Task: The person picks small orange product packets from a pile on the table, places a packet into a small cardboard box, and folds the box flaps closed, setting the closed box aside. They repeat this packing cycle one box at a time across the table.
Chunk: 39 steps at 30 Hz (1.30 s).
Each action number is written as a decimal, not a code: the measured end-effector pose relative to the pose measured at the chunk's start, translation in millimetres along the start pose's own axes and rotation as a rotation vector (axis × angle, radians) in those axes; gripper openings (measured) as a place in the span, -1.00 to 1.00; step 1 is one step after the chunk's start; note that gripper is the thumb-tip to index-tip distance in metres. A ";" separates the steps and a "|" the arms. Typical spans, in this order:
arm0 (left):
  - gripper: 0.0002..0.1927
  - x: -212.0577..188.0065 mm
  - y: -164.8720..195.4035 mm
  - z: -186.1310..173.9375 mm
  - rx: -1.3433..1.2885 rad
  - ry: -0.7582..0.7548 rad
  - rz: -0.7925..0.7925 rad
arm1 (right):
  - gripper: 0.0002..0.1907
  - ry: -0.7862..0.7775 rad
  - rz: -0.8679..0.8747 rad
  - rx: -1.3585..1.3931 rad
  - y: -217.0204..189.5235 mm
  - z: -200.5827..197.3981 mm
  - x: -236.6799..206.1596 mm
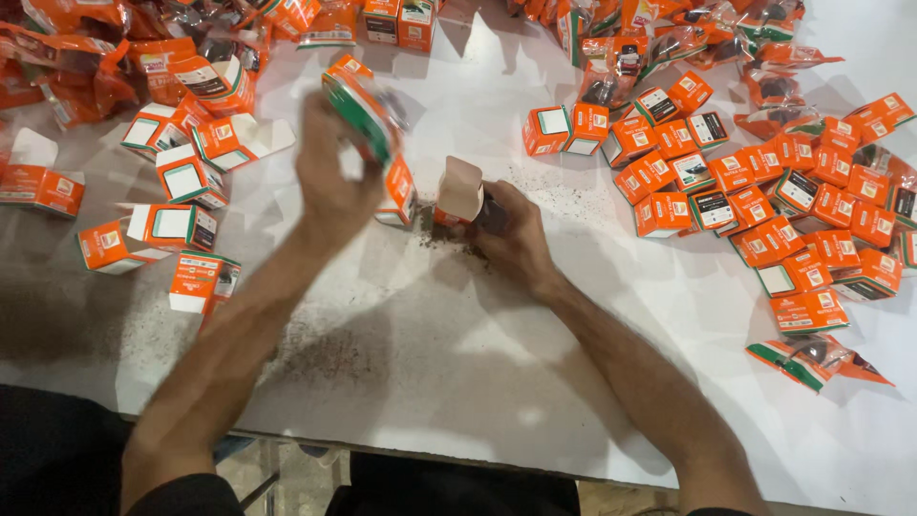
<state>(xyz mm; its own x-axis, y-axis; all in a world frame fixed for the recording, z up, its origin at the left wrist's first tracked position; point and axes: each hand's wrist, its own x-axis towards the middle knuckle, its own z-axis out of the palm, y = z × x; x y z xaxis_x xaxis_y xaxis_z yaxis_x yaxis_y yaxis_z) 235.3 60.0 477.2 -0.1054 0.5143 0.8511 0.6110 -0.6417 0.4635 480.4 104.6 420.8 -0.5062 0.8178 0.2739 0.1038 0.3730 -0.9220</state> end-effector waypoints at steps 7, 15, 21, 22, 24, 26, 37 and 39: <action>-0.44 -45.8 33.2 39.6 0.104 -0.353 0.191 | -0.47 -0.088 -0.061 0.014 1.7 -10.2 -2.5; -0.59 -44.9 30.6 36.4 0.340 -0.455 0.134 | -0.45 0.007 -0.116 -0.269 -10.0 -4.1 0.6; -0.79 -41.5 29.4 61.9 0.319 -0.284 -0.181 | -0.44 -0.018 -0.222 -0.289 -18.4 -3.4 -1.3; -0.80 -42.2 30.1 64.7 0.220 -0.257 -0.274 | -0.43 -0.012 -0.218 -0.309 -18.7 -3.2 -1.5; -0.80 -44.6 30.6 68.4 0.016 -0.207 -0.457 | -0.41 0.001 -0.207 -0.349 -18.0 -1.9 -2.8; -0.56 -47.0 28.1 69.8 -0.027 -0.173 -0.604 | -0.30 0.008 -0.147 -0.274 -16.2 -0.8 -4.9; -0.89 -50.1 -5.1 65.3 -0.357 -0.354 -0.838 | -0.32 -0.017 -0.311 -0.569 -13.9 2.1 -11.6; -0.77 -48.0 -9.5 52.0 -0.644 -0.420 -0.955 | -0.33 -0.057 -0.285 -0.585 -13.9 1.1 -11.6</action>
<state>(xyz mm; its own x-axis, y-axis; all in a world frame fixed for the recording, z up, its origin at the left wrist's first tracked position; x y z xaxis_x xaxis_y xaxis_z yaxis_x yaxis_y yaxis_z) 275.3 71.0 419.1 0.0352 0.9993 0.0128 -0.0854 -0.0097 0.9963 483.8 89.5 430.2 -0.6258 0.6329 0.4558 0.3992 0.7619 -0.5100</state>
